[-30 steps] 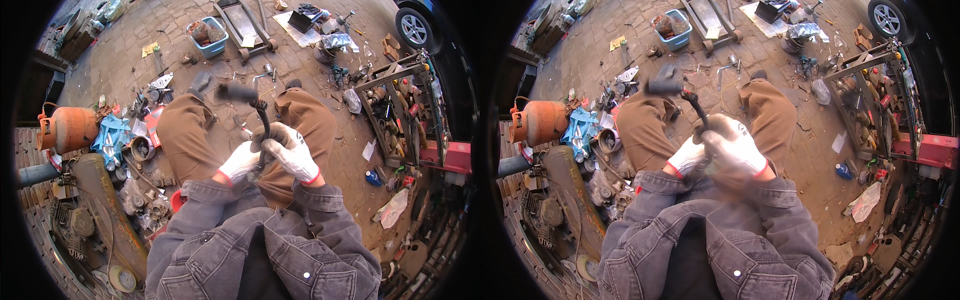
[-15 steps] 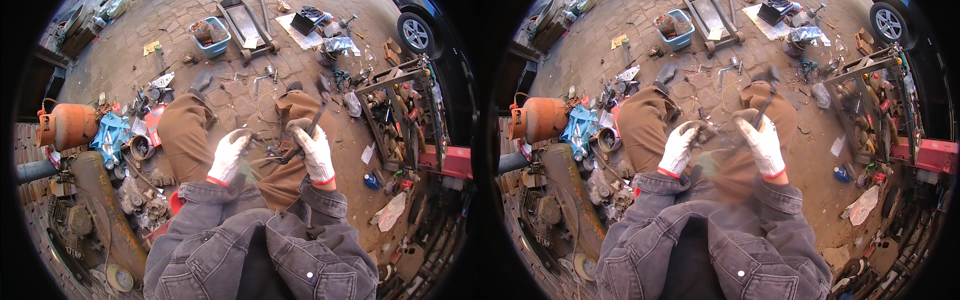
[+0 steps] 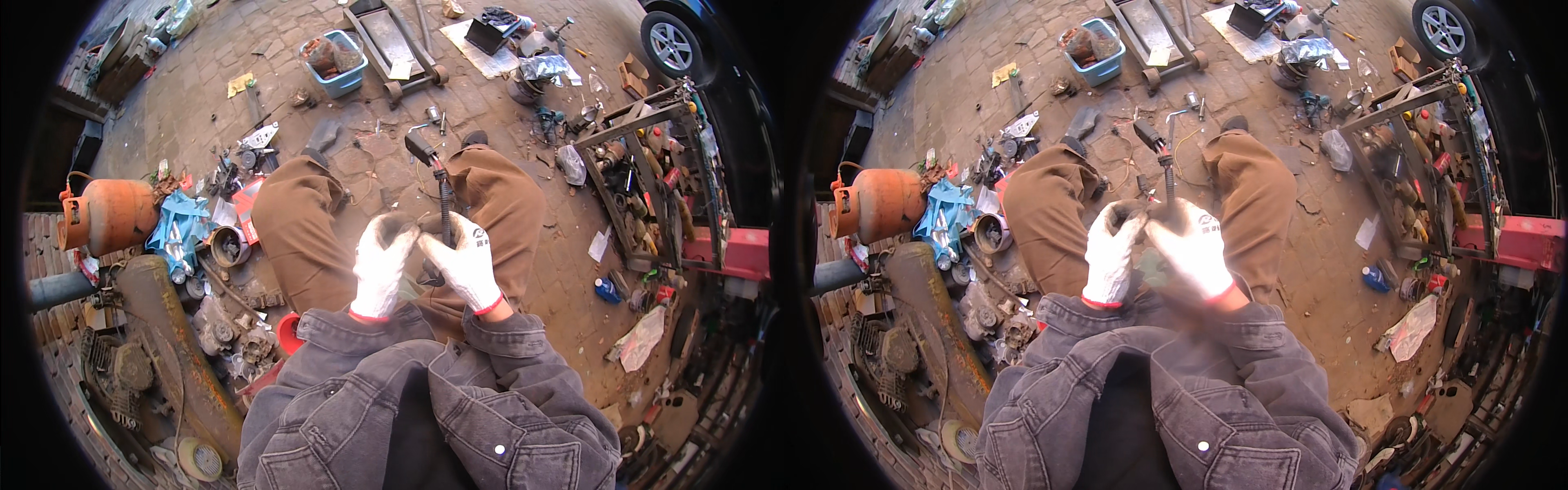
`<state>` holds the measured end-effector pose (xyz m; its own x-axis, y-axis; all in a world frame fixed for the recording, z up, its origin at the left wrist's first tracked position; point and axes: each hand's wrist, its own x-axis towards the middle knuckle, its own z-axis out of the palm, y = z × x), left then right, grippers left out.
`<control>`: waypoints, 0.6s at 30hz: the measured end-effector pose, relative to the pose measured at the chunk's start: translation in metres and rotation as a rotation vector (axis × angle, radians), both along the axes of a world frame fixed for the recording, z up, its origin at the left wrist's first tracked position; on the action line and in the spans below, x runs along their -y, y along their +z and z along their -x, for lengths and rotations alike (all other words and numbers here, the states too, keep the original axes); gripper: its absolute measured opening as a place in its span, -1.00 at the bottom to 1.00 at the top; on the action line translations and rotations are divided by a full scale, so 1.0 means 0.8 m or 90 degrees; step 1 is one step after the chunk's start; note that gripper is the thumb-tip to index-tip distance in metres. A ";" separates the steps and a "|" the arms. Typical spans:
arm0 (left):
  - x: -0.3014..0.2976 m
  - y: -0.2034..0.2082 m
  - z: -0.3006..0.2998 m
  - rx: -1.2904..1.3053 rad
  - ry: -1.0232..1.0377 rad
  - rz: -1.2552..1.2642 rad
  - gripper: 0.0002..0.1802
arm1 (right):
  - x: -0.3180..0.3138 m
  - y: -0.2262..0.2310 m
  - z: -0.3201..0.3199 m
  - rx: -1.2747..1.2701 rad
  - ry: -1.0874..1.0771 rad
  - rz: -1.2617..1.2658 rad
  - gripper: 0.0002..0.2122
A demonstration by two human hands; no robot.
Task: The person sits on the ground and strips the outer sheath of a black cable, then uses a flat metal tool to scrape and clean the exposed conductors. They repeatedly twist and inspect the wires while handling the cable with gloved hands.
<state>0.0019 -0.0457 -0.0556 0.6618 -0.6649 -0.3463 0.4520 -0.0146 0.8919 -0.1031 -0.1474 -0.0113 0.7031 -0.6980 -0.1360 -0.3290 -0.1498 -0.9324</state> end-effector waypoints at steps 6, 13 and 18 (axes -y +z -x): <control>-0.018 0.001 -0.034 -0.207 0.023 0.229 -0.67 | 0.021 -0.002 0.009 0.034 -0.159 -0.194 -0.88; -0.013 0.016 -0.034 -0.059 -0.053 0.070 -0.68 | 0.028 -0.011 0.012 -0.024 -0.096 -0.090 -0.85; 0.002 0.037 -0.029 0.209 -0.095 0.068 -0.73 | 0.013 -0.022 0.008 0.075 -0.012 0.155 -0.75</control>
<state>0.0247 -0.0469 -0.0261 0.6196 -0.7829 -0.0554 0.1417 0.0422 0.9890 -0.1094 -0.1579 -0.0286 0.6912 -0.7127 0.1195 -0.2246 -0.3691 -0.9019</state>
